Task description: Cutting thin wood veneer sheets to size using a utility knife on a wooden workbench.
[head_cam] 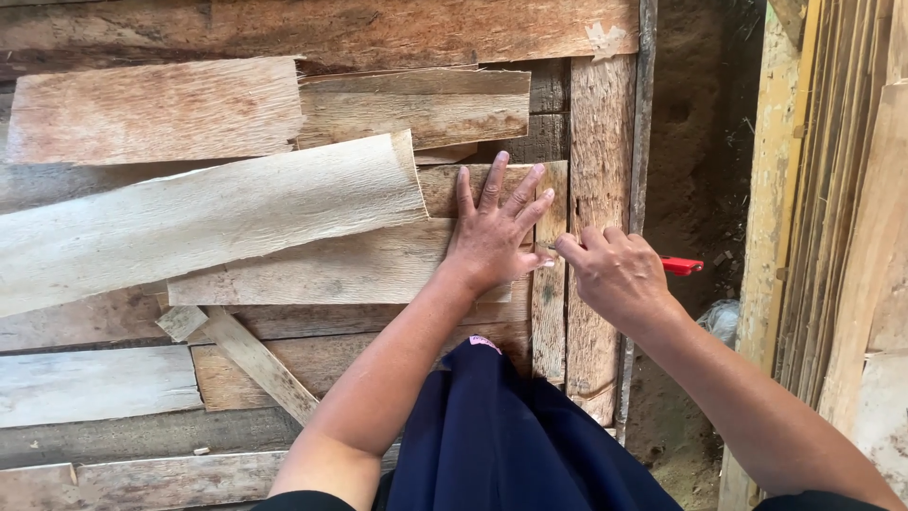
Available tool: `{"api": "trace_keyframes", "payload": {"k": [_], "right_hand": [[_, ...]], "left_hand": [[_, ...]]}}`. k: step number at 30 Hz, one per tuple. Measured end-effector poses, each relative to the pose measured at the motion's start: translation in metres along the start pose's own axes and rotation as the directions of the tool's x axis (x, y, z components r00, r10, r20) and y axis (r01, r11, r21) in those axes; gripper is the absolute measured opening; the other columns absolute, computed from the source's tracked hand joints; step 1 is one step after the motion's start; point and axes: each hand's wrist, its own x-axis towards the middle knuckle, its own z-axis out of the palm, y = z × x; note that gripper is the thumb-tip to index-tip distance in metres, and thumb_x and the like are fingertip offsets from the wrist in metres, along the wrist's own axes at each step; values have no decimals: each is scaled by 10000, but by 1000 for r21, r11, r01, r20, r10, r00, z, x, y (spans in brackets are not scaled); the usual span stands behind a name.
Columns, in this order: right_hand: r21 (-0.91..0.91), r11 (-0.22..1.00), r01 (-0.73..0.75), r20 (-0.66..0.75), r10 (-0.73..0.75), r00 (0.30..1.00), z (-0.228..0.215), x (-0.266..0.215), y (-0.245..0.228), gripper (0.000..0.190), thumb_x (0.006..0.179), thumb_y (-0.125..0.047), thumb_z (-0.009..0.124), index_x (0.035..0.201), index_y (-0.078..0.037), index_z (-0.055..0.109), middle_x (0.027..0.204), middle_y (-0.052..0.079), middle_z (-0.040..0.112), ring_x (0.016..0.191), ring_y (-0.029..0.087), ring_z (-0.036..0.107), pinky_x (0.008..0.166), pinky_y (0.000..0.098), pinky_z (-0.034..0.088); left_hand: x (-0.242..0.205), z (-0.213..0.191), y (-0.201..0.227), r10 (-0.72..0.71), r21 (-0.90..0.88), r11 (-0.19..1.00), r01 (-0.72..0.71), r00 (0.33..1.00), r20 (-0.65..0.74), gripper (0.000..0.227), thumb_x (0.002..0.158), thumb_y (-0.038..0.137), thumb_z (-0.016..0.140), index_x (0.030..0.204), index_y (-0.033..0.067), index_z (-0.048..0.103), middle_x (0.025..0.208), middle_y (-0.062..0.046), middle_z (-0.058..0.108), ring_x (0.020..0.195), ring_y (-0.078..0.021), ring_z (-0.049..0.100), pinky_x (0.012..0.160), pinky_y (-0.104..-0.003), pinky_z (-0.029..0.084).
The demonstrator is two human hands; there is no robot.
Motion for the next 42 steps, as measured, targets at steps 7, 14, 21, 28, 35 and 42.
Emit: {"api": "trace_keyframes", "payload": {"k": [7,14,21,28,35,42], "right_hand": [[21,999,-46,173,42,984,-12,1,-6,313,1013,-51,317,1134,-180,576,875,86,699,797,236,744,640,370,608],[5,999,-38,178,37,983,-14,-2,-2,275,1045,-62,308,1111,-148,562,914,125,709,846,268,755,685,376,616],[-43,998,-48,175,55,983,4,-9,9,240,1073,-131,315,1139,-172,543,998,124,720,906,272,751,748,391,612],[338,866,-368,78,364,928,-1,-50,-20,287,1017,-433,545,1129,-175,604,885,157,721,814,353,752,645,475,610],[529,567,-631,363,521,772,29,-71,-105,554,935,-530,682,1252,-110,510,1016,117,630,891,332,719,713,460,621],[600,311,-737,438,644,628,66,-68,-124,556,856,-447,734,1251,-135,499,1214,99,559,1050,446,686,895,605,561]], "left_hand": [[3,1,1,-24,-13,1000,25,998,49,862,833,746,649,1557,338,420,1718,73,125,1562,-387,-88,1179,-768,-26],[2,2,-1,-28,-28,999,29,999,22,838,833,707,677,1546,329,451,1714,71,144,1563,-377,-85,1185,-759,-31],[1,-1,0,-18,-40,999,18,1000,-4,891,790,694,731,1548,311,459,1712,58,155,1565,-379,-69,1192,-762,-9],[0,-1,1,16,8,1000,-16,1000,-24,923,784,734,720,1548,305,433,1709,32,152,1558,-404,-46,1183,-779,39],[0,-1,-1,-3,-39,999,3,1000,-4,692,968,674,516,1548,305,439,1710,51,180,1565,-379,-66,1188,-752,11],[3,-14,6,-88,-119,989,87,996,-4,582,1036,462,494,1593,332,382,1731,36,116,1577,-350,-67,1209,-716,-8]]}}
